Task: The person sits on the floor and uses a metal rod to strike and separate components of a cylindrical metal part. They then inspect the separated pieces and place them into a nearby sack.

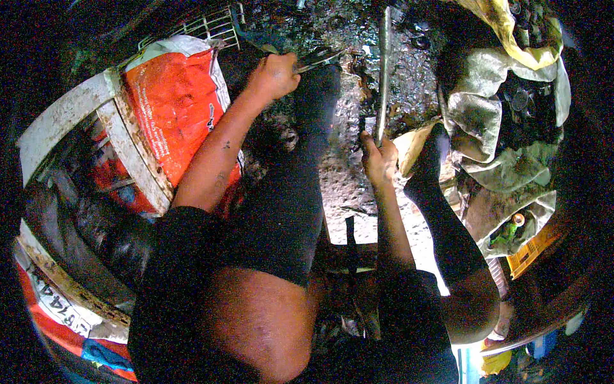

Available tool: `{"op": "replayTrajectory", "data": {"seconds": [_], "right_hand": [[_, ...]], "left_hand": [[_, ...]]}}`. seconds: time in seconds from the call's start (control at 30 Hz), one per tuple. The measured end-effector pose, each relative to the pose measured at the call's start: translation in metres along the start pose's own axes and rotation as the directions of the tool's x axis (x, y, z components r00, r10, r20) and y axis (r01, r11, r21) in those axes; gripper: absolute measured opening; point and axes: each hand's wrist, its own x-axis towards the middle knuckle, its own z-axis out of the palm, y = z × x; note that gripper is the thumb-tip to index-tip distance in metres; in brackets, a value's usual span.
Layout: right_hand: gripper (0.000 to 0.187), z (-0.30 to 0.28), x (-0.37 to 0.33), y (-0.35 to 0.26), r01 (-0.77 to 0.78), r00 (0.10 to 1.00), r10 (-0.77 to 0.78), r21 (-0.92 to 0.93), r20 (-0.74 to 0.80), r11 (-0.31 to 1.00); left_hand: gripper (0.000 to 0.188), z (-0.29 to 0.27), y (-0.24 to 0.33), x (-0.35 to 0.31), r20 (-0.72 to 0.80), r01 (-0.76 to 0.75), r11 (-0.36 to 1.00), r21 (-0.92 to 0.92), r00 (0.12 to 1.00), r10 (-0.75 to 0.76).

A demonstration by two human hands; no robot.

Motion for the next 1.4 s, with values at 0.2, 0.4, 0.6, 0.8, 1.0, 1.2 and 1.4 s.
{"op": "replayTrajectory", "data": {"seconds": [0.2,0.4,0.6,0.8,1.0,1.2,1.4], "right_hand": [[0.038,0.002,-0.003,-0.022,-0.041,0.998,0.042,-0.023,0.052,0.999],[0.036,-0.001,0.001,-0.012,-0.040,0.999,0.041,-0.055,0.016,0.998],[0.033,0.002,-0.022,-0.063,0.177,0.984,-0.169,0.174,-0.063,0.969],[0.035,0.001,-0.019,-0.129,0.685,0.695,-0.671,0.522,-0.259,0.508],[0.036,0.004,0.023,-0.012,0.092,0.993,-0.109,-0.320,-0.036,0.943],[0.034,-0.023,0.005,-0.040,0.073,0.983,0.018,0.476,-0.183,0.877],[0.025,-0.015,-0.010,-0.122,0.542,0.821,-0.526,0.592,-0.222,0.597]], "left_hand": [[0.029,0.019,-0.007,-0.006,0.008,0.035,0.997,-0.071,0.999,-0.035],[0.026,0.019,0.000,-0.001,0.011,0.093,0.974,-0.206,0.996,-0.092],[0.034,0.008,0.001,0.010,0.198,0.163,0.970,-0.180,0.972,-0.127],[0.037,0.014,-0.013,0.016,0.180,0.010,0.994,-0.104,0.984,0.009],[0.037,0.020,-0.009,0.030,0.207,0.026,0.989,-0.147,0.978,0.005],[0.040,-0.014,0.006,0.024,0.467,-0.079,0.996,0.042,0.883,0.051],[0.039,-0.010,-0.012,0.019,0.368,0.106,0.992,-0.071,0.927,-0.073]]}}
